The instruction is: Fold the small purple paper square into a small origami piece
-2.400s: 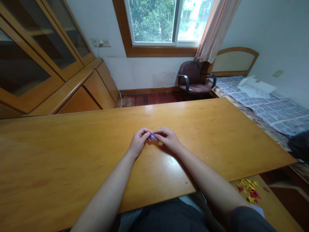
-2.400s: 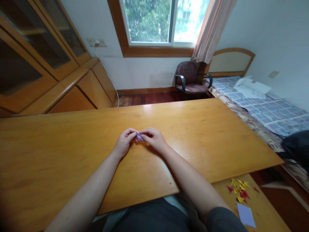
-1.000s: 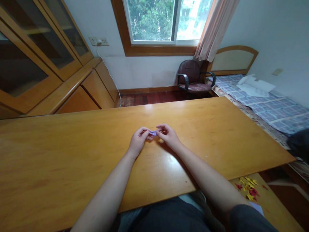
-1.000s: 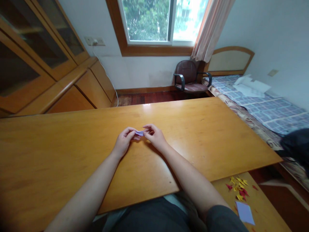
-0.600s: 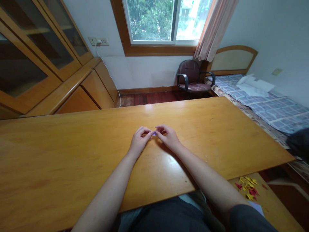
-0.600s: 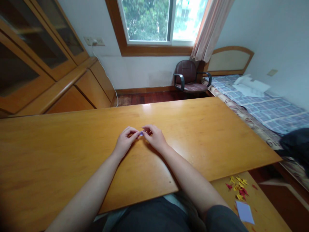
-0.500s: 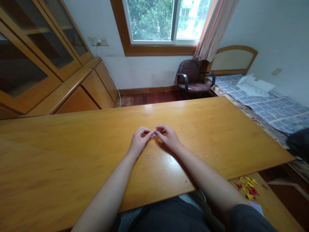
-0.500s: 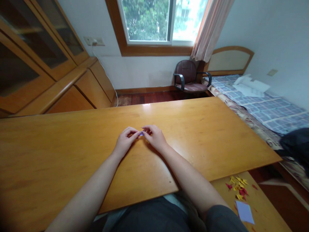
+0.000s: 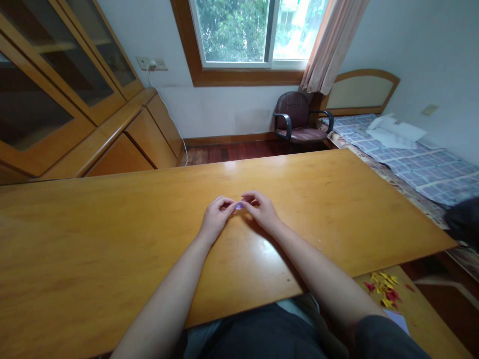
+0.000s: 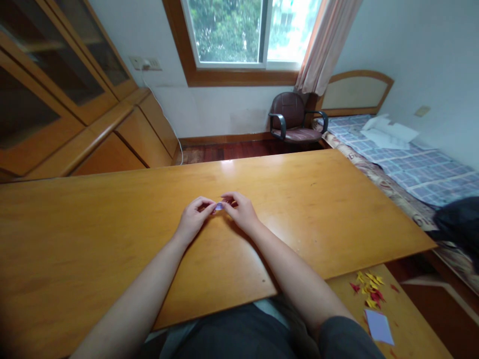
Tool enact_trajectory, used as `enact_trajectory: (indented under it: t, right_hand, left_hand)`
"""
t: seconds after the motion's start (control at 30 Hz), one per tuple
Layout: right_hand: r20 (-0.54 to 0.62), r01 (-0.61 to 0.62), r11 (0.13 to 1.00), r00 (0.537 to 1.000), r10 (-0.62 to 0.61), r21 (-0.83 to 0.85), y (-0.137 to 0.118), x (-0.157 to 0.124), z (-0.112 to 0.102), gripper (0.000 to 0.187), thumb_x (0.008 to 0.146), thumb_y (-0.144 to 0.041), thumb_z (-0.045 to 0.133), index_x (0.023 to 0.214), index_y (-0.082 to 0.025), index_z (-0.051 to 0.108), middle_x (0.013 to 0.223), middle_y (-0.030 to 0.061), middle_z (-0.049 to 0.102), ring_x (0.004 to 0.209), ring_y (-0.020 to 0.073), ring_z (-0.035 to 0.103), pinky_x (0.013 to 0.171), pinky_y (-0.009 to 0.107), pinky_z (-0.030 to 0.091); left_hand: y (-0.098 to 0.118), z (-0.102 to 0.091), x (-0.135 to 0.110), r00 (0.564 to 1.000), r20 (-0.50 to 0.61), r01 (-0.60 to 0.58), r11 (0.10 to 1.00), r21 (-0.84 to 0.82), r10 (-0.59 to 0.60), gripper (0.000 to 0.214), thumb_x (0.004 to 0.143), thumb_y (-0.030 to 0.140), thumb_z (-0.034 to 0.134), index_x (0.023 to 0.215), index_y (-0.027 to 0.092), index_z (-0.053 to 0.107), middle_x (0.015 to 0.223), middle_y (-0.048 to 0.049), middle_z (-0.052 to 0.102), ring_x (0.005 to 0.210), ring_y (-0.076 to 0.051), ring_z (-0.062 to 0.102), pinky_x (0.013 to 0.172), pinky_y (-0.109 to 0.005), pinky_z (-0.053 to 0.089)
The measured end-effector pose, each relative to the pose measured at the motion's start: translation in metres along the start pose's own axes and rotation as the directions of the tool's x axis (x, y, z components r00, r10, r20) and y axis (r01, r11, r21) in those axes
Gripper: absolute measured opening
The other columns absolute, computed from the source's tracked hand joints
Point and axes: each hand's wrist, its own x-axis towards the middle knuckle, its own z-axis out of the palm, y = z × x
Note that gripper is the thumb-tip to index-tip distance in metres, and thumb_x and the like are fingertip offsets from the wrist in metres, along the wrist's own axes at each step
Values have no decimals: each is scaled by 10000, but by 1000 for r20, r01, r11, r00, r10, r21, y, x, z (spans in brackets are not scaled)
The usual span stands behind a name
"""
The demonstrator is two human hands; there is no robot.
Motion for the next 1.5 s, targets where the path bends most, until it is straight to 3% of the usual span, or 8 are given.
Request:
enact_trajectory:
  t: [0.4,0.67,0.97,1.27,1.5]
  right_hand:
    - [-6,-37,997,999,38,67,3,0,-2,206,842,-299,651,1031,-217,653,915,26,689,839,162,654,751,289,504]
    - [33,-75,991,997,71,107,3,1,-1,189,833,-303,653,994,-207,676,898,24,687,830,157,635,763,290,500]
    - [93,-64,991,994,54,114,7,1,0,162,836,-271,631,943,-193,723,912,35,682,665,121,631,660,271,509]
    - [78,-179,945,983,163,274,5,2,-1,213,805,-358,677,935,-191,702,847,25,700,681,139,651,670,285,539]
    - [142,-192,929,978,153,318,2,0,-1,257,804,-368,678,990,-196,722,944,32,682,698,129,655,670,276,547]
  left_hand:
    - [-3,-3,3,966,110,250,954,-168,-233,354,714,489,772,816,156,706,718,-48,725,667,-175,673,679,-286,532]
    - [-2,-4,3,963,96,268,939,-217,-252,333,711,456,778,801,147,695,676,-41,712,609,-157,654,611,-265,522]
    - [-7,-3,5,965,46,261,916,-303,-260,379,723,467,770,893,152,644,716,-26,708,652,-158,675,647,-271,542]
    - [-7,-3,2,960,87,279,886,-370,-265,361,698,423,812,894,150,681,808,-53,743,727,-168,700,738,-301,561]
    - [-8,-3,3,963,68,266,899,-347,-259,344,706,436,801,871,150,707,761,-40,729,710,-164,681,712,-286,554]
